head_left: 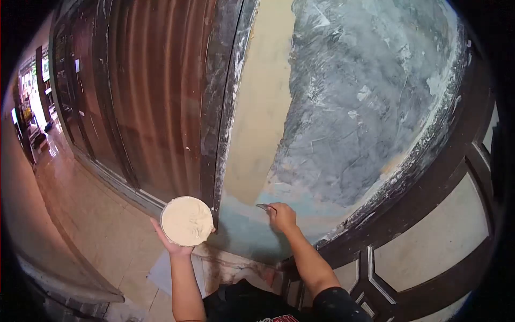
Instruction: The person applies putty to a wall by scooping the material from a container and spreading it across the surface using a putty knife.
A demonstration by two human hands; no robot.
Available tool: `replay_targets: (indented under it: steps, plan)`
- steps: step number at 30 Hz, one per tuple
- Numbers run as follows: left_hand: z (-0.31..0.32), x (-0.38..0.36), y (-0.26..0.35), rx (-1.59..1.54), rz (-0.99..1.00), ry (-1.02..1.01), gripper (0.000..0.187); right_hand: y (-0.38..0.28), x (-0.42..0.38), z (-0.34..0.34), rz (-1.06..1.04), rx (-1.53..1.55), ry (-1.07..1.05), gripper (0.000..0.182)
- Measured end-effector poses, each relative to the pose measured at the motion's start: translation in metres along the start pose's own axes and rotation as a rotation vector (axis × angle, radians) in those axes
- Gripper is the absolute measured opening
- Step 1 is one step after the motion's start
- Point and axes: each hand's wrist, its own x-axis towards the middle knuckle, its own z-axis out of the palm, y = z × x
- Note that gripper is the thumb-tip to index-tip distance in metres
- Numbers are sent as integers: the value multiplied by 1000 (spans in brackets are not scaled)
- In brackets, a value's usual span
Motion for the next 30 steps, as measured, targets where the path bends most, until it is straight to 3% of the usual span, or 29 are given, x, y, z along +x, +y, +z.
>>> replay_targets:
  steps: [4, 6, 7, 10, 14, 18, 23, 24, 26, 30]
  plan:
    - [14, -16, 9, 5, -56, -102, 98, 4, 10, 26, -32, 39, 1, 20]
    - [7, -18, 9, -168, 6, 81, 97, 4, 17, 34, 10, -8, -71, 21]
    - [9, -21, 9, -2, 6, -130, 95, 1, 18, 36, 18, 10, -50, 21]
    - [2, -24, 11, 58, 51, 36, 93, -9, 16, 25, 25, -16, 67, 21]
    - [-4, -29, 13, -45, 52, 8, 94, -8, -2, 28, -51, 2, 102, 18]
    - [-5, -29, 12, 5, 57, 118, 93, -5, -3, 52, -56, -59, 76, 18]
    - [9, -26, 14, -51, -8, -202, 93, -13, -2, 26, -5, 24, 290, 14]
    - [4, -27, 15, -174, -18, -139, 93, -11, -8, 28, -6, 24, 292, 14]
    - [4, -26, 13, 9, 17, -93, 93, -5, -20, 41, -40, -3, 229, 14]
    - [11, -25, 9, -37, -13, -117, 94, -4, -4, 55, -48, -50, 123, 13]
